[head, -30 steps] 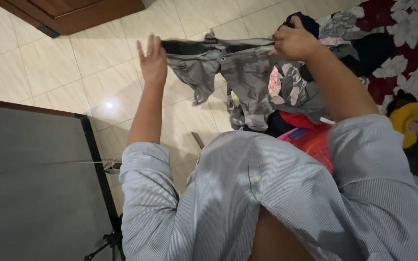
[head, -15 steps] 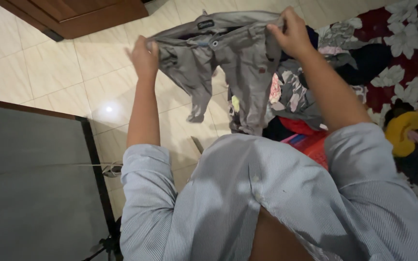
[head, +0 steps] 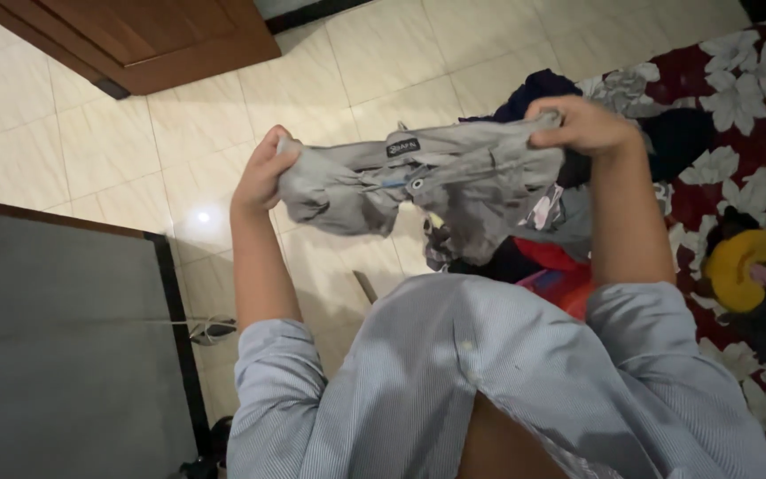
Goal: The recorder folds various pieces of laundry, including a patterned black cloth, socks, a brown shirt, a white t-shirt, and gray trousers.
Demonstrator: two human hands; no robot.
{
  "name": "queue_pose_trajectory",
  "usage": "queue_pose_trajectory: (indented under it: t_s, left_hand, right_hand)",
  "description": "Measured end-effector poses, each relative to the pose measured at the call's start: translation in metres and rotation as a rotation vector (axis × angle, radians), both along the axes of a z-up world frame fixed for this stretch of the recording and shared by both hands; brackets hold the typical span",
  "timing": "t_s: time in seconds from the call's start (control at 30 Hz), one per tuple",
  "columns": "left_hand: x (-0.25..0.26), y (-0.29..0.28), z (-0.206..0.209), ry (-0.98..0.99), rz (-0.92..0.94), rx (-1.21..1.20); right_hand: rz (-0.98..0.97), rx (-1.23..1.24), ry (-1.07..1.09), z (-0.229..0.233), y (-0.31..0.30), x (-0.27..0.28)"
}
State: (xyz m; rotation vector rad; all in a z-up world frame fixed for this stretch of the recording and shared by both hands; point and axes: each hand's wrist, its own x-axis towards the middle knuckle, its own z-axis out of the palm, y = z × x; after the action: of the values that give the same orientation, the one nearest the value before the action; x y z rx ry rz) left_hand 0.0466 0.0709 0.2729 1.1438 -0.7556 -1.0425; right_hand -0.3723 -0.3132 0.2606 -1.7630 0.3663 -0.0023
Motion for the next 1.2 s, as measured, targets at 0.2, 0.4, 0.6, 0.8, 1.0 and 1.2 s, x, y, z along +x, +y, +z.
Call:
queue_pose_trajectory:
  t_s: [0.2, 0.4, 0.6, 0.8, 1.0, 1.2]
  left_hand:
    - [0.056, -0.038, -0.137, 0.258, 0.198, 0.365]
    - [-0.018, -0.077, -0.226, -0.462, 0.704, 0.665]
    - [-0.127, -0.107, -0.152, -0.625, 0.883, 0.466]
    - [-0.178, -0.125, -0.094, -0.819, 0.779, 0.053]
    - [-0.171, -0.112, -0.094, -0.158, 0.379, 0.004]
    - [-0.163, -0.099, -0.071, -0.475, 0.119, -0.214]
  right_hand:
    - [-0.430, 0.547, -0.033, -0.006, 0.035, 0.075]
    - [-0.811, -0.312, 0.204, -0.274, 0.023, 0.117]
    - [-0.979, -0.281, 0.030, -0.204, 0.104, 0.138]
    - [-0.780, -0.298, -0.152, -0.125, 0.165, 0.153]
    - [-0.597, -0.189, -0.327, -0.107, 0.156, 0.137]
    - [-0.464, -0.087, -0.475, -0.054, 0.153, 0.111]
